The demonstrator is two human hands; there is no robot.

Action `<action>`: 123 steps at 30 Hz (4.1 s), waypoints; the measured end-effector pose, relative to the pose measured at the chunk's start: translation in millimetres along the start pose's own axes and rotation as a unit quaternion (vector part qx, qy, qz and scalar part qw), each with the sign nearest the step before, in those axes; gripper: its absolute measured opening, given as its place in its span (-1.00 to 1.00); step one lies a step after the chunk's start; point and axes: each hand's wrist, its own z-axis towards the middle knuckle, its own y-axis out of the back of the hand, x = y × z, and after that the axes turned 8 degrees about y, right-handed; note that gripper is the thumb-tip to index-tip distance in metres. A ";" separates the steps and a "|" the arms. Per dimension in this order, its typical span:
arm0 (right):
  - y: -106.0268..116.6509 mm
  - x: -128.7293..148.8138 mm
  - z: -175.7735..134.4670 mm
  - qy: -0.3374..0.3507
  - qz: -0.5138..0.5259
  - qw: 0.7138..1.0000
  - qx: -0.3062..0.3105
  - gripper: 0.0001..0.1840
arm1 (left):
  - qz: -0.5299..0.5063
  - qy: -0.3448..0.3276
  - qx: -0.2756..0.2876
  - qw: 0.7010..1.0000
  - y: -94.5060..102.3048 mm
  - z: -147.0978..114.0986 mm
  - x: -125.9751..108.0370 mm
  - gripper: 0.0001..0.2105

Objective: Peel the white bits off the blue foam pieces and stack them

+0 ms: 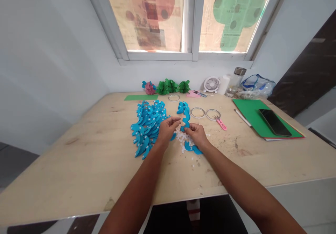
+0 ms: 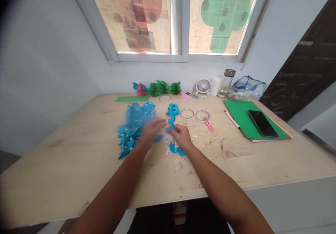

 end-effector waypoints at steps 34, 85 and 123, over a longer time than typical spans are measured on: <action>5.6 15.9 1.4 -0.011 0.100 0.994 -0.039 -0.74 | -0.062 0.030 0.080 0.994 -0.2 -8.2 -2.8 -0.77; 5.1 11.8 3.4 -0.075 0.236 0.968 -0.031 -0.77 | 0.406 -0.187 -0.236 0.863 58.3 -20.0 -11.7 -0.84; 12.8 21.5 2.7 -0.144 0.398 0.903 0.066 -0.79 | 0.284 -0.156 -0.102 0.940 -0.3 -14.2 -0.5 -0.79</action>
